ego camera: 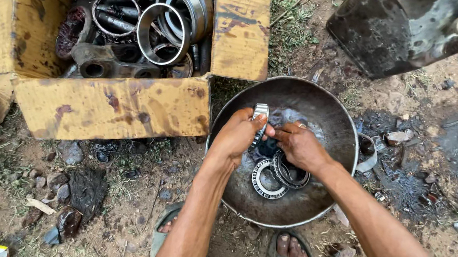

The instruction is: The person cleans various metal roller bearings and mechanical parts in a metal bowl using a cloth and a dark liquid, turning the parts over to wipe all sides before setting them down near a cardboard box.

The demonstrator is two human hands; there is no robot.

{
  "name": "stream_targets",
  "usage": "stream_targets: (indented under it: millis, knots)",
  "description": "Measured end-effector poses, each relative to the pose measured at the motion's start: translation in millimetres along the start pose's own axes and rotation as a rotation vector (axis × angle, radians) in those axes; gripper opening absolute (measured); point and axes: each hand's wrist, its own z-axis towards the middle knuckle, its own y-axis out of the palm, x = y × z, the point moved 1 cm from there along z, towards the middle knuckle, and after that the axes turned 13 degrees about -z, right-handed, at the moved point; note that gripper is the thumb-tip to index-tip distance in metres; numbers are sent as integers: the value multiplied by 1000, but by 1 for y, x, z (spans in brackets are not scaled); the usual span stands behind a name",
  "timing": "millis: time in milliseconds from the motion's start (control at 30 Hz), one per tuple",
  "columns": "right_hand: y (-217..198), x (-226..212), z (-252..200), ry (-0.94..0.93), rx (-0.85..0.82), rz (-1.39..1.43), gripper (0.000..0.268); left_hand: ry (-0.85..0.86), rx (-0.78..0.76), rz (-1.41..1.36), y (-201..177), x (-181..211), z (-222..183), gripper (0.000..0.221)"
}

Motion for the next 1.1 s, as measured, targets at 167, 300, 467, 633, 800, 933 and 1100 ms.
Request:
stream_targets:
  millis: [167,300,467,633,800,933,1100]
  knots:
    - [12,-14,-9,212,-69,275,33,-24,-28,-53,9,4,-5,18]
    - [8,-23,-5,301,-90,278,44,-3,-74,-52,9,2,-12,20]
    - [-7,-24,1,498,-45,230,45,19,-84,-14,-7,-10,-14,22]
    - [-26,-15,-7,145,305,17,23,-58,-33,16,-11,-17,-11,23]
    - [-27,-27,9,-89,366,-111,37,-47,-26,-24,-12,-9,-11,23]
    - [-10,-38,12,174,-203,-65,27,-56,7,34,-7,-2,-12,24]
    - [10,-27,16,148,-284,149,35,-41,-4,9,-8,10,-10,24]
